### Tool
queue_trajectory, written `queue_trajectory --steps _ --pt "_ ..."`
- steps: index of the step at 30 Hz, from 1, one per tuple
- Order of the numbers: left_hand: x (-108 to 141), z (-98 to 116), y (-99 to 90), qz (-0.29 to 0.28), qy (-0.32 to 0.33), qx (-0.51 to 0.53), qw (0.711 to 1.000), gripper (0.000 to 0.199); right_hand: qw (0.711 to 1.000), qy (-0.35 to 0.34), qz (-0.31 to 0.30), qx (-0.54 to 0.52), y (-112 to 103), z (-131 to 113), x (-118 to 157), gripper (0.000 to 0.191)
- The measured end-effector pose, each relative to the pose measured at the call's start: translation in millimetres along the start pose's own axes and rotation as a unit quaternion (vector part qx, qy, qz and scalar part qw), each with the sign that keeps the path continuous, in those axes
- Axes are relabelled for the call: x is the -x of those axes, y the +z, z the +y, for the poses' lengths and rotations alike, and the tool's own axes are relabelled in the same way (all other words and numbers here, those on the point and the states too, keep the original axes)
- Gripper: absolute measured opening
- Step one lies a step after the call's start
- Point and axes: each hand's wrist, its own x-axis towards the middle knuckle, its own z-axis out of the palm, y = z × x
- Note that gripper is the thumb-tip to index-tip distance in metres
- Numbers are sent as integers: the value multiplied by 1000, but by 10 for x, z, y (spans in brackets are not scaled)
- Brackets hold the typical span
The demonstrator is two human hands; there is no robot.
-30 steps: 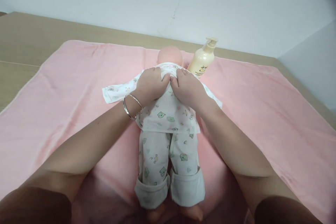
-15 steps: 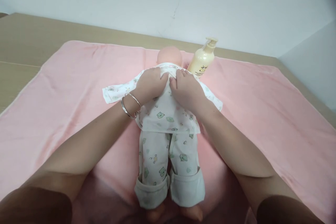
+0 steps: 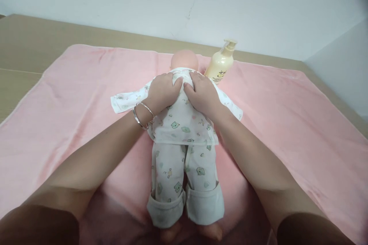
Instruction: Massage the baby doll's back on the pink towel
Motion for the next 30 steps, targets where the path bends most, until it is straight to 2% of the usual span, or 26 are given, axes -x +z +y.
queue_trajectory --steps 5,30 --pt "1 1 -3 1 6 -2 1000 41 1000 -9 15 2 58 22 11 42" --pt "-11 -17 16 3 6 -1 1000 41 1000 -5 9 12 55 29 7 45"
